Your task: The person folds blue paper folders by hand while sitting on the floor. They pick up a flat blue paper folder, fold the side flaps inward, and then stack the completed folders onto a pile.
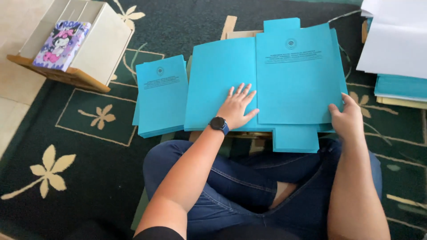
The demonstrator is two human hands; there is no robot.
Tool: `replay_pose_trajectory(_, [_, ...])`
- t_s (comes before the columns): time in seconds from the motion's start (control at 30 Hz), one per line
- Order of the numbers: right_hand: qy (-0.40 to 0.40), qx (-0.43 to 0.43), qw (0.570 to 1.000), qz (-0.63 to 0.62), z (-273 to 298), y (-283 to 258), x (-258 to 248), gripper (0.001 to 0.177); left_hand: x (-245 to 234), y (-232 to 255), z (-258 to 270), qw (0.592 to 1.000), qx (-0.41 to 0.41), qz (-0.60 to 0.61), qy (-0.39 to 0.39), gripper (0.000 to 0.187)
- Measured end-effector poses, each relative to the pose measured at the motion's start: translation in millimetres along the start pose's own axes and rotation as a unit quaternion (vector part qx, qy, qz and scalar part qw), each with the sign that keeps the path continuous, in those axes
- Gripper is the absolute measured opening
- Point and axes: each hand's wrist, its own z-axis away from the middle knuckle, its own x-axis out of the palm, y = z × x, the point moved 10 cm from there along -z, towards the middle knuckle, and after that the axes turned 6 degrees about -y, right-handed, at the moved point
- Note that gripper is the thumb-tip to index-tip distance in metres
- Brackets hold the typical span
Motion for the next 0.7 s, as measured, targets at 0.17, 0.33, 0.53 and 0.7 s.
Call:
replay_pose_trajectory(0.17, [-0.031, 0.016, 0.999, -0.024, 6, -3, 2, 0.065, -4, 8, 2, 0.999, -0.009, 0.0, -0.039, 0.085])
replay_pose_trajectory(0.33, [-0.055, 0.067, 0.995, -0.047, 26, -23, -3, 0.064, -1, 5, 1, 0.999, -0.007, 0.008, -0.041, 0.088])
replay_pose_trajectory(0.53, [-0.069, 0.096, 0.992, -0.044, 34, -32, -2, 0.063, -2, 3, 3, 0.999, -0.005, 0.021, -0.041, 0.089])
replay_pose_trajectory(0.7, [-0.074, 0.09, 0.993, -0.002, 33, -32, -2, 0.064, -1, 3, 4, 0.999, -0.002, 0.021, -0.05, 0.088])
